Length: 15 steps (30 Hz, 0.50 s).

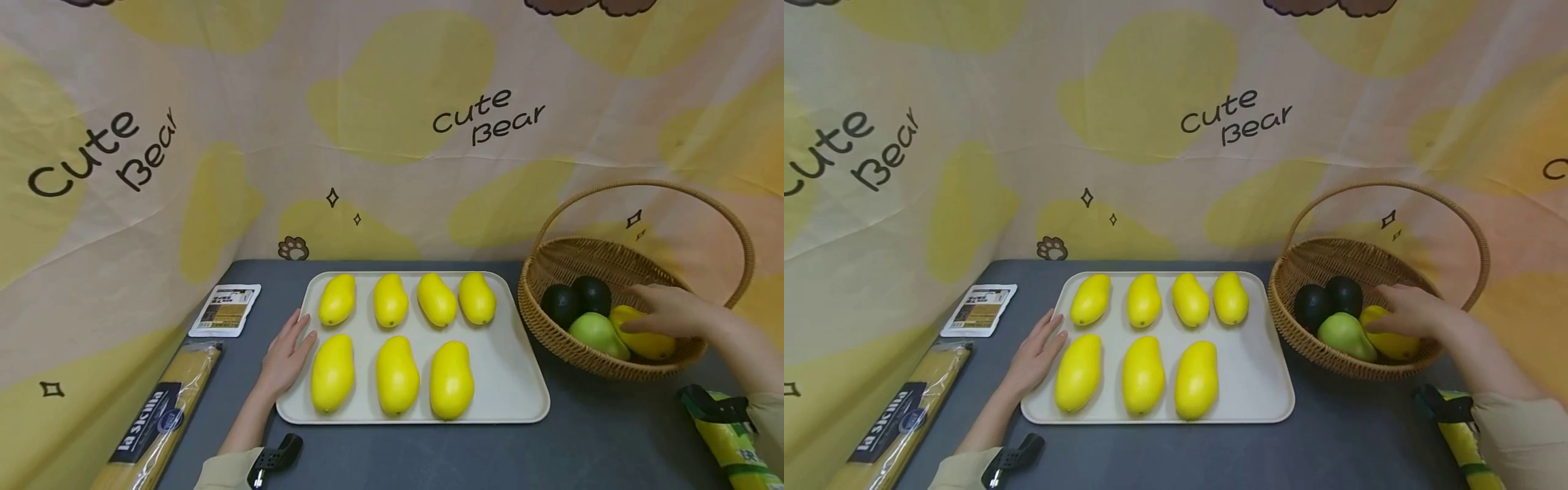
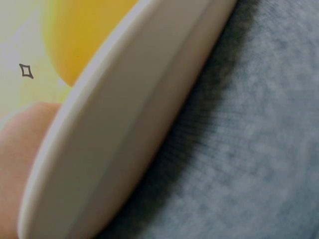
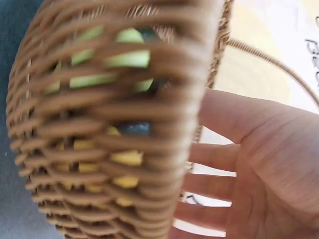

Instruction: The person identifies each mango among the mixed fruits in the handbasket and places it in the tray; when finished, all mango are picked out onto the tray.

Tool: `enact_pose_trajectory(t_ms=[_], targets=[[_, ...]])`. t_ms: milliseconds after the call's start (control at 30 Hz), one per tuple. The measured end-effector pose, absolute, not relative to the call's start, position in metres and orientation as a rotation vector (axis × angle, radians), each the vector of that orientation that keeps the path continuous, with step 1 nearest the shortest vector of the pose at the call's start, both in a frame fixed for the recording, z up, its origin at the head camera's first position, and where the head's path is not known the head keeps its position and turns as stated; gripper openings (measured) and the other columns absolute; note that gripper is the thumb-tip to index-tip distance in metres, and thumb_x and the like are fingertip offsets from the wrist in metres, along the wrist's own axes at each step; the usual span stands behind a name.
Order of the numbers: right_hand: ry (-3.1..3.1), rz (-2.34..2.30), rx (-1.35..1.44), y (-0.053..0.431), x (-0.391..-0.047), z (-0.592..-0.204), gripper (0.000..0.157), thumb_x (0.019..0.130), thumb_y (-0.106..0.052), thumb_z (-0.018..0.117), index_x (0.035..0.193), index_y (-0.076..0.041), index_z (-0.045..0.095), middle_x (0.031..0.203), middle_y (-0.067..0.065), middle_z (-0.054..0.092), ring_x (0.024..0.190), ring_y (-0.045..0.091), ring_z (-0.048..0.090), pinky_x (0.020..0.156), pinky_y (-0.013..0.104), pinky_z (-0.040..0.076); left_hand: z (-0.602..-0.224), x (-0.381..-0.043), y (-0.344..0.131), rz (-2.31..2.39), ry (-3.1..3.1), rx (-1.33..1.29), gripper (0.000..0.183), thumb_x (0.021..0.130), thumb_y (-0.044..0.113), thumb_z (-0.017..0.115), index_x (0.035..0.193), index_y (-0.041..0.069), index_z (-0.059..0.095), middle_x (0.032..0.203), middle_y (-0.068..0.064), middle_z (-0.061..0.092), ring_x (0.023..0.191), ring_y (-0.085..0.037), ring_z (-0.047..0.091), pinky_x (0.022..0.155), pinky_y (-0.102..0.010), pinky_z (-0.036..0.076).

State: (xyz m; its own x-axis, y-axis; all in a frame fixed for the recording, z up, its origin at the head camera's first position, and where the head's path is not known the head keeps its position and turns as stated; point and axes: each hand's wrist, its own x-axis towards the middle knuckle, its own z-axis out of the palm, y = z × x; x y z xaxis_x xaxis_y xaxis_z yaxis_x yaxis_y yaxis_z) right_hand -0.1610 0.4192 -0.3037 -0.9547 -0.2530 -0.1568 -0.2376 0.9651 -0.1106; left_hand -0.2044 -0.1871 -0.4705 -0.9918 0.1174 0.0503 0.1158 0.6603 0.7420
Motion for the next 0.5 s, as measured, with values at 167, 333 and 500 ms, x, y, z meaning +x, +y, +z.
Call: enact_pose_trajectory(t_ms=[167, 333, 500], targets=[[2.851, -0.104, -0.306, 0.427, -0.165, -0.306, 0.08, 0.085, -0.036, 0.072, 0.127, 0.025, 0.043, 0.125, 0.047, 0.045, 0.113, 0.063, 0.043, 0.088, 0.065, 0.041, -0.469, -0.204, -0.188, 1.283, 2.854, 0.199, 0.058, 0.105, 0.039, 0.041, 0.152, 0.007, 0.033, 0.162, -0.014, 0.014, 0.144, -0.043, 0.014, 0.108, -0.068, 0.01], [2.782, -0.114, -0.316, 0.431, -0.168, -0.309, 0.081, 0.084, -0.037, 0.073, 0.127, 0.025, 0.042, 0.125, 0.046, 0.045, 0.113, 0.063, 0.044, 0.086, 0.064, 0.042, -0.469, -0.204, -0.188, 1.274, 2.845, 0.181, 0.058, 0.105, 0.04, 0.04, 0.152, 0.007, 0.033, 0.162, -0.013, 0.013, 0.144, -0.043, 0.014, 0.108, -0.069, 0.009], [2.722, -0.157, -0.292, 0.432, -0.171, -0.311, 0.074, 0.084, -0.036, 0.073, 0.127, 0.019, 0.047, 0.119, 0.042, 0.052, 0.105, 0.055, 0.053, 0.079, 0.054, 0.047, -0.469, -0.205, -0.188, 1.27, 2.847, 0.175, 0.057, 0.105, 0.038, 0.041, 0.152, 0.007, 0.033, 0.162, -0.013, 0.013, 0.144, -0.043, 0.014, 0.108, -0.068, 0.009]])
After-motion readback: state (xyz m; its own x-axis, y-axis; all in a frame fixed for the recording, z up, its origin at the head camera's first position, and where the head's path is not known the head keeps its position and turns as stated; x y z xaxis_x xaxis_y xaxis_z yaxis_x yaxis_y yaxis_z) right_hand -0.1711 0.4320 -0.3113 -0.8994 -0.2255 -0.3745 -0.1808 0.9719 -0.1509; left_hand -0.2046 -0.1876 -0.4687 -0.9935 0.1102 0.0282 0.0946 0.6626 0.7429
